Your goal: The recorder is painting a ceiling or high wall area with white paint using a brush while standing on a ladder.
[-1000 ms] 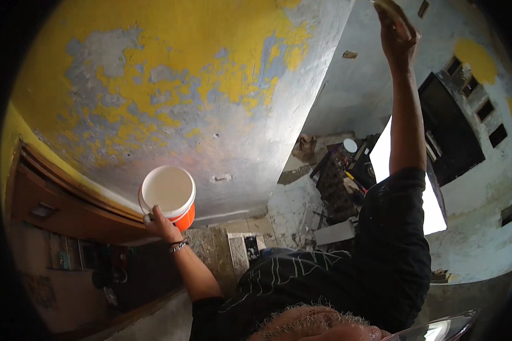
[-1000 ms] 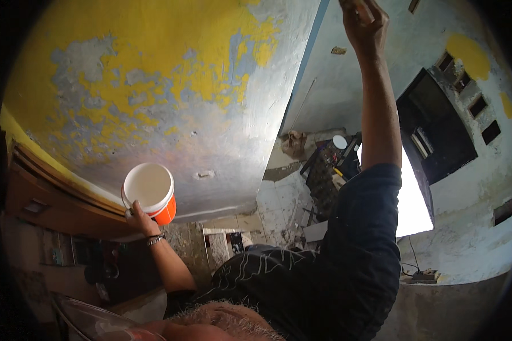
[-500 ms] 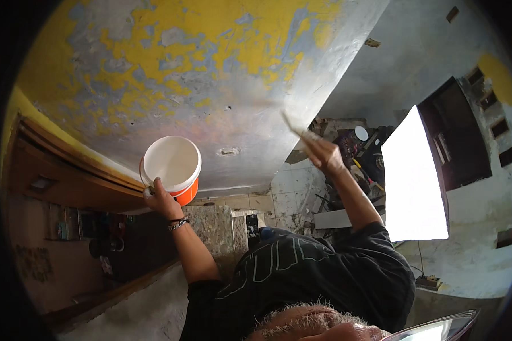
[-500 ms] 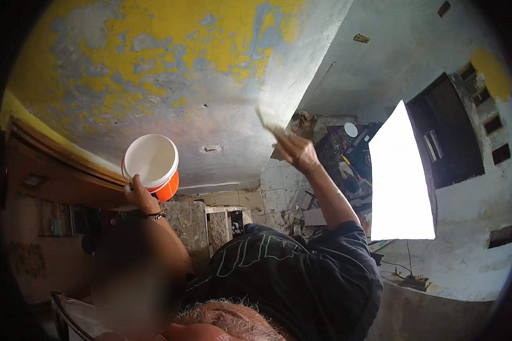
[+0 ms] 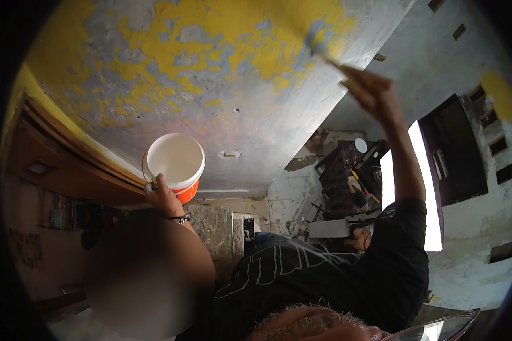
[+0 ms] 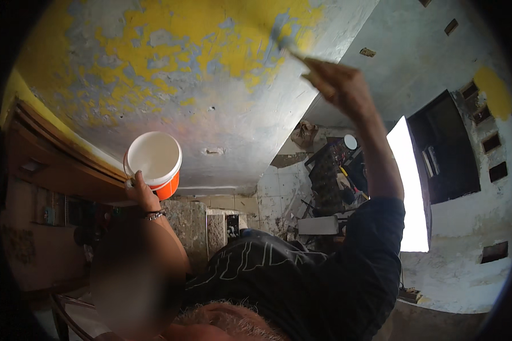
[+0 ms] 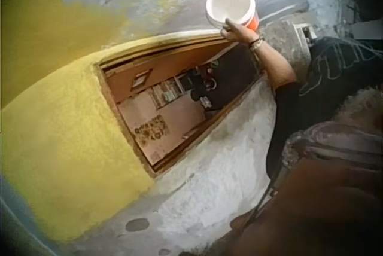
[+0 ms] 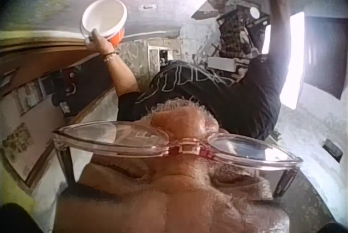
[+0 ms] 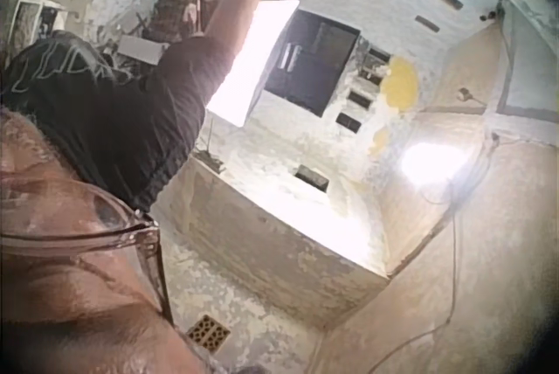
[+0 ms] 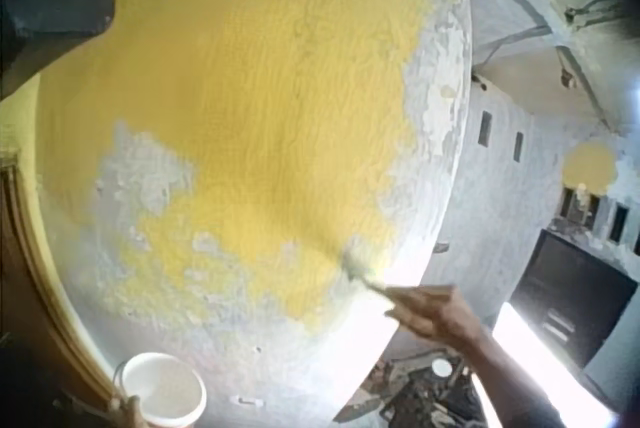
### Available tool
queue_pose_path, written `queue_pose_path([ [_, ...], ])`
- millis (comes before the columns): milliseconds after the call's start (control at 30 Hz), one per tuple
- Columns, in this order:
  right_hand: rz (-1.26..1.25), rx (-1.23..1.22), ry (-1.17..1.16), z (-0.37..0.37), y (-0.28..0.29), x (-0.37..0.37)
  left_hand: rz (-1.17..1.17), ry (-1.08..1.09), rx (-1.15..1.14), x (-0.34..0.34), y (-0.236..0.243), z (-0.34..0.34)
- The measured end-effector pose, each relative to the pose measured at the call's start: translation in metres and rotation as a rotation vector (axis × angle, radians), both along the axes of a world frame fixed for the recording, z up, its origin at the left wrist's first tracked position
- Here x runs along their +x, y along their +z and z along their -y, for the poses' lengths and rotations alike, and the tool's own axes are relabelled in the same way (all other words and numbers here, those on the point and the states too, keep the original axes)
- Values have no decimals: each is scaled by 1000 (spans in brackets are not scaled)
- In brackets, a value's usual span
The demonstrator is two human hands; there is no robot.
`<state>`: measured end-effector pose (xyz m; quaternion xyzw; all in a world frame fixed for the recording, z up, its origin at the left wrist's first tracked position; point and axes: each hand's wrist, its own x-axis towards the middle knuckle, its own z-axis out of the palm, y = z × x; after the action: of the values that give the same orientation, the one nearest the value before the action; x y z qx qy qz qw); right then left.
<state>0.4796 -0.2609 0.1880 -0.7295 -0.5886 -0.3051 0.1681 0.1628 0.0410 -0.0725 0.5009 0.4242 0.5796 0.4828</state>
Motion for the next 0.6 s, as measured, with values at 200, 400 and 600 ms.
queue_pose_path([
  [200, 616, 350, -20, 2, 83, -8, 37, 10, -4, 2, 6, 7],
  [400, 457, 229, -108, 13, -29, 12, 74, -8, -68, 6, 18, 13],
  [600, -58, -117, 53, 29, -189, -19, 15, 10, -50, 1, 3, 5],
])
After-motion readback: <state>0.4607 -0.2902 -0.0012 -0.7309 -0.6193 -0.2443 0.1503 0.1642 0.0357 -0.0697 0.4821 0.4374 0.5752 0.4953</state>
